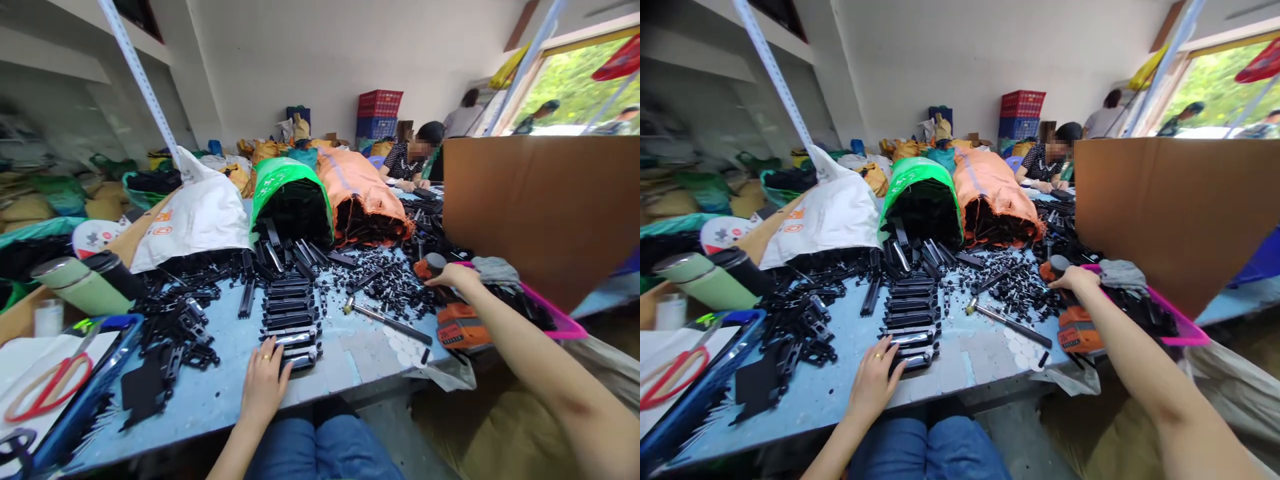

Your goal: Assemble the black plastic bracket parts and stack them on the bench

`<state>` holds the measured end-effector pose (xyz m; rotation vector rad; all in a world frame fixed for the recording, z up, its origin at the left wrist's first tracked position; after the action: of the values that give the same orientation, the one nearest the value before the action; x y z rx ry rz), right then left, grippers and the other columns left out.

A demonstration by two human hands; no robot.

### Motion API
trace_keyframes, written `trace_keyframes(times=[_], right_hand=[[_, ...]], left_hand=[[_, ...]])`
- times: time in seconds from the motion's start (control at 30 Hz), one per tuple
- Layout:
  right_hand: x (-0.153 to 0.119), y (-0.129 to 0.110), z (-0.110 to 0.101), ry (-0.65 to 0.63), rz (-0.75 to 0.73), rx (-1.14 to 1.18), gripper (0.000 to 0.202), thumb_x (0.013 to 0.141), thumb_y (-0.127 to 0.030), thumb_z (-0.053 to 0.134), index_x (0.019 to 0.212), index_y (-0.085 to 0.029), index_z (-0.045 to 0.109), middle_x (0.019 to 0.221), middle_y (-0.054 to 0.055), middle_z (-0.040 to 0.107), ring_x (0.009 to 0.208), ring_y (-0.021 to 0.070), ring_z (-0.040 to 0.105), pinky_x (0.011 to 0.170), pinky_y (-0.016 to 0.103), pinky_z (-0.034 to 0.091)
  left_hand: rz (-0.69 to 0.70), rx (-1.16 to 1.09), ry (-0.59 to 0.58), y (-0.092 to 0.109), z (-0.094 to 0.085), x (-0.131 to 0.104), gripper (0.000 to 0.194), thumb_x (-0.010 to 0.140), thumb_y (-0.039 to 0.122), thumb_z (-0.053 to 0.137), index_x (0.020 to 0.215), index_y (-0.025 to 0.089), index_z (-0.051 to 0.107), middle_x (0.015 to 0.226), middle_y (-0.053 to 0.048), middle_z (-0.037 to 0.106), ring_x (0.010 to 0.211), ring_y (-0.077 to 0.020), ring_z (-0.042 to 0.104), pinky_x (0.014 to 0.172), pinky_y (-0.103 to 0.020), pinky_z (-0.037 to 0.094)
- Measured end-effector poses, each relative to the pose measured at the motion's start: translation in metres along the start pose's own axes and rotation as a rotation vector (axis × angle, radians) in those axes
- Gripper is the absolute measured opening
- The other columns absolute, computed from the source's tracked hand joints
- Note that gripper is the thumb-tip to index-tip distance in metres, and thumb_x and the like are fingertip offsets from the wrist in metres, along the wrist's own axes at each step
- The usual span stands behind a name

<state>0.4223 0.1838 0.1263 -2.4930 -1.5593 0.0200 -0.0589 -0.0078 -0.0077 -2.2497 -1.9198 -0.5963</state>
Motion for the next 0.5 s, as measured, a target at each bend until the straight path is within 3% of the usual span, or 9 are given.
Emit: trace_keyframes(times=[0.07,0.1,0.2,0.27,0.33,0.4,0.5], right_hand=[[-0.002,-0.033,-0.001,-0.005,-0.082,-0.115,0.050,0.058,-0.056,0.070,0.078,-0.011,0.065,0.086,0.024,0.063,0.084,0.0364,0.059,0.067,0.043,0.041],[-0.010,-0.061,0.004,-0.026,-0.193,-0.136,0.051,0.067,-0.059,0.061,0.083,-0.011,0.065,0.088,0.023,0.063,0.086,0.0362,0.058,0.069,0.044,0.041],[-0.061,-0.172,0.039,-0.208,-0.740,-0.021,0.044,0.085,-0.049,0.042,0.096,-0.012,0.062,0.094,0.018,0.063,0.091,0.0314,0.057,0.076,0.042,0.041],[-0.103,-0.243,0.071,-0.311,-0.945,0.025,0.031,0.082,-0.040,0.051,0.100,-0.018,0.062,0.101,0.010,0.063,0.095,0.0229,0.057,0.081,0.031,0.040],[-0.135,-0.298,0.099,-0.383,-1.072,0.042,0.032,0.075,-0.028,0.060,0.105,-0.017,0.061,0.107,0.008,0.061,0.100,0.0198,0.055,0.085,0.026,0.039],[-0.150,-0.332,0.117,-0.442,-1.150,0.045,0.037,0.068,-0.020,0.065,0.105,-0.015,0.062,0.109,0.010,0.060,0.102,0.0205,0.054,0.086,0.025,0.038],[-0.145,-0.352,0.124,-0.545,-1.209,0.048,0.039,0.064,-0.017,0.066,0.103,-0.011,0.063,0.105,0.010,0.061,0.098,0.0216,0.055,0.084,0.025,0.039]], left_hand=[[-0.117,-0.020,0.053,-0.015,-0.005,-0.011,0.035,0.088,0.036,0.037,0.102,0.016,0.061,0.109,-0.015,0.058,0.104,-0.0281,0.052,0.090,-0.045,0.043],[-0.153,-0.045,0.062,-0.021,-0.006,-0.015,0.032,0.088,0.034,0.037,0.096,0.016,0.062,0.102,-0.014,0.060,0.096,-0.0269,0.055,0.085,-0.043,0.046],[-0.207,-0.140,0.059,-0.029,-0.009,-0.018,0.028,0.088,0.032,0.038,0.088,0.019,0.062,0.092,-0.010,0.061,0.087,-0.0240,0.056,0.080,-0.040,0.048],[-0.285,-0.197,0.089,-0.029,-0.014,-0.016,0.026,0.086,0.032,0.040,0.089,0.019,0.063,0.095,-0.010,0.060,0.093,-0.0254,0.055,0.084,-0.042,0.045],[-0.399,-0.297,0.157,-0.025,-0.023,-0.017,0.027,0.084,0.035,0.043,0.094,0.018,0.062,0.101,-0.012,0.059,0.101,-0.0282,0.051,0.090,-0.046,0.041],[-0.552,-0.523,0.194,-0.017,-0.030,-0.023,0.031,0.081,0.041,0.047,0.096,0.017,0.061,0.104,-0.013,0.058,0.105,-0.0291,0.050,0.093,-0.046,0.038],[-0.908,-1.153,0.006,0.004,-0.027,-0.040,0.039,0.075,0.049,0.056,0.097,0.016,0.059,0.101,-0.013,0.059,0.098,-0.0268,0.056,0.084,-0.041,0.045]])
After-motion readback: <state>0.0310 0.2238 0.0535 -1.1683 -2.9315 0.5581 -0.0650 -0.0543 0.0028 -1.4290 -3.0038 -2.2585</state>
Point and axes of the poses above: each hand's wrist, its own x-axis towards the middle knuckle, its own z-axis out of the palm, y = z × x, the point moved 2 cm from there along x, towards the middle knuckle
